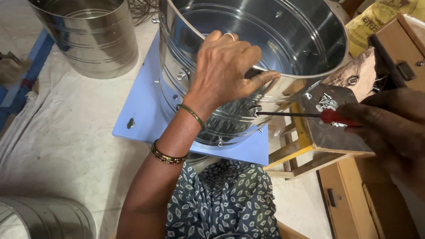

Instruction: The person assembles a large cylindrical metal container by inserting bolts and tightening them with a red-handled screwdriver. The person rotates the container to access different sections and continues securing the bolts around the circumference.

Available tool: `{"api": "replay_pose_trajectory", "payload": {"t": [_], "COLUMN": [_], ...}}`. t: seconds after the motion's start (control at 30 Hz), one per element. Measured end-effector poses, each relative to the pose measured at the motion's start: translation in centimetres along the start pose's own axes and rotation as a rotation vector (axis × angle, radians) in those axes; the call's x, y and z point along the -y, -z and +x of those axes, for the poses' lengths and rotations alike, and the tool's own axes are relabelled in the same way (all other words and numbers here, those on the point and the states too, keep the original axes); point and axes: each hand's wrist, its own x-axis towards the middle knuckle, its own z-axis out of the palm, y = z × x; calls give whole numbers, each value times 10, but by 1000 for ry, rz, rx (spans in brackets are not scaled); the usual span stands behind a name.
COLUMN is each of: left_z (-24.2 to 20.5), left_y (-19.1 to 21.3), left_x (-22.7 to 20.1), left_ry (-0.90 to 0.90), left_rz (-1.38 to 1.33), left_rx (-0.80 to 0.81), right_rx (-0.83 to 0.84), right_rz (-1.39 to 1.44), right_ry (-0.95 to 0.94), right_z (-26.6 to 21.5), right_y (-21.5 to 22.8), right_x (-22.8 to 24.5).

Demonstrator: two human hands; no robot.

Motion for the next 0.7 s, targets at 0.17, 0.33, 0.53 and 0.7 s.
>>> {"api": "replay_pose_trajectory", "payload": {"t": [0.17,0.33,0.53,0.7], "left_z": [0,3,-2,-74], "left_y": [0,4,11,26], "left_x": [1,-1,-1,-19], "left_ry": [-2,-14,22,170], "left_rz": [-5,-18,-33,-29], "left_rx": [-3,-20,55,-111], "right_rx": [25,-43,-41,-35], "right_rz": [-41,-72,-103,165], "right_ry": [118,43,-38,-103], "right_z": [10,14,5,4], "right_y": [3,-9,-42,-127], "right_x": [6,9,-5,-19]}}
